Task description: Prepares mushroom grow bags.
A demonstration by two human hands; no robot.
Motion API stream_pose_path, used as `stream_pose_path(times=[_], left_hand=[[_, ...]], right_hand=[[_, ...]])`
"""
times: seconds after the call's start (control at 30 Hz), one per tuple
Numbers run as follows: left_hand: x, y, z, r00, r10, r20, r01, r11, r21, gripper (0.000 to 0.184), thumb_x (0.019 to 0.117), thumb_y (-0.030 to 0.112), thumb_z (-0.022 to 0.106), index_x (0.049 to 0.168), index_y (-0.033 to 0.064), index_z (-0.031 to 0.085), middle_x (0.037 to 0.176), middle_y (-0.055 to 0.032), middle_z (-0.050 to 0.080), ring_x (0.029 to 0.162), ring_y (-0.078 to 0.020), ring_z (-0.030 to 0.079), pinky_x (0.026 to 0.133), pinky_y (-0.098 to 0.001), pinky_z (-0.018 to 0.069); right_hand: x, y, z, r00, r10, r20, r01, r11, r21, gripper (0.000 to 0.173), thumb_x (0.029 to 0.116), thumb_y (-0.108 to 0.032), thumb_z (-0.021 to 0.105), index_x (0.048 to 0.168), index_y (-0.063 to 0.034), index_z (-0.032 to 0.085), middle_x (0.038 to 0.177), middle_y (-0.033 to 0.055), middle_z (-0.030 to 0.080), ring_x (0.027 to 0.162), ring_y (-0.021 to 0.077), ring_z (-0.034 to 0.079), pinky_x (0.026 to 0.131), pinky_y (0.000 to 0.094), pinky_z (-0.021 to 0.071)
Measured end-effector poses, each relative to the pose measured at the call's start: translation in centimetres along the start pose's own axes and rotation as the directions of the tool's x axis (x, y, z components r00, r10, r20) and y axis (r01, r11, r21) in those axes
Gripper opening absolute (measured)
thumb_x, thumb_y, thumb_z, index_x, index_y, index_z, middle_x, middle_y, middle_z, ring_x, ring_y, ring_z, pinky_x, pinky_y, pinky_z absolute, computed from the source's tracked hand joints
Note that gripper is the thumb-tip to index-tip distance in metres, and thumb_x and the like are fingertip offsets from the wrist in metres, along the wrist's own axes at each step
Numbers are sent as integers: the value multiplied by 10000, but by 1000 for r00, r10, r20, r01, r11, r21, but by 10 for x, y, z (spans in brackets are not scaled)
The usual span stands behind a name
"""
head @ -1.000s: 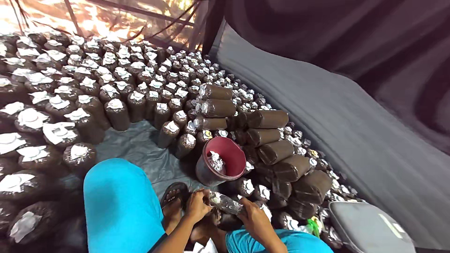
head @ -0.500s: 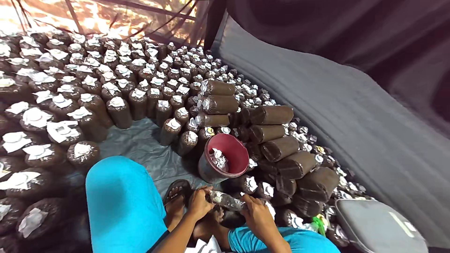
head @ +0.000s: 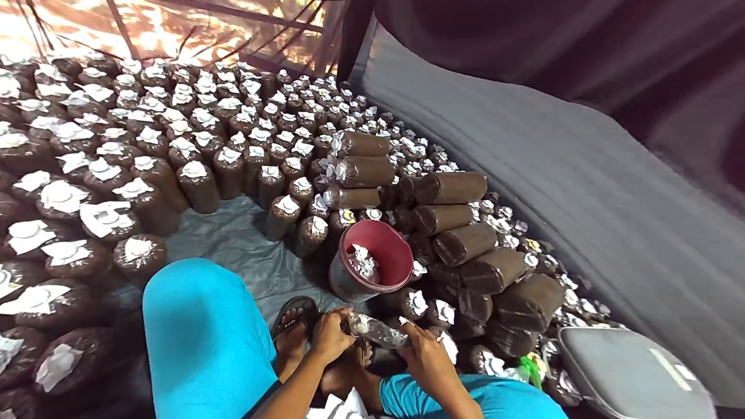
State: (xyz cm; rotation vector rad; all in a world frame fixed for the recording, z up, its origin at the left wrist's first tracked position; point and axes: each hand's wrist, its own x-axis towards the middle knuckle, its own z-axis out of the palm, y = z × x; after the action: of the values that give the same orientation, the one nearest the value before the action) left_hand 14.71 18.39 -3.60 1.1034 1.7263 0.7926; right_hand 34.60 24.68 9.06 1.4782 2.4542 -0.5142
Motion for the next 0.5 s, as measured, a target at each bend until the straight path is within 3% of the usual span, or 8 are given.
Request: stream_pose_path(times=[0.2,0.4,0.5], left_hand=[[-6,6,-2,1000,26,0,-26,999,41,592,824,183,776,1389,85,628,1496,-70,568,1405,-184,507,1189,-405,389],[-7,3,-2,998,62,-4,-62,997,42,483,818,161,785,1282,76,684,1548,-49,515,1435,-162,470,1195,-389,381],[-6,1,-1,996,90,-17,-89,994,57,467,816,173,792,1263,80,696,1560,-26,505,1435,-140,469,1197,-367,379]], right_hand=[[3,20,12,1000,16,15,-18,986,166,410,934,-184,677,1335,-103,643,1241,172,693,1208,384,631,1041,613,470],[2,41,33,999,-42,-19,46,918,395,394,911,-153,701,1279,-31,634,1092,166,722,1017,282,711,953,495,558],[4,52,47,999,-42,-7,40,862,506,373,907,-131,703,1260,-33,630,1085,142,721,1006,241,710,939,460,568]])
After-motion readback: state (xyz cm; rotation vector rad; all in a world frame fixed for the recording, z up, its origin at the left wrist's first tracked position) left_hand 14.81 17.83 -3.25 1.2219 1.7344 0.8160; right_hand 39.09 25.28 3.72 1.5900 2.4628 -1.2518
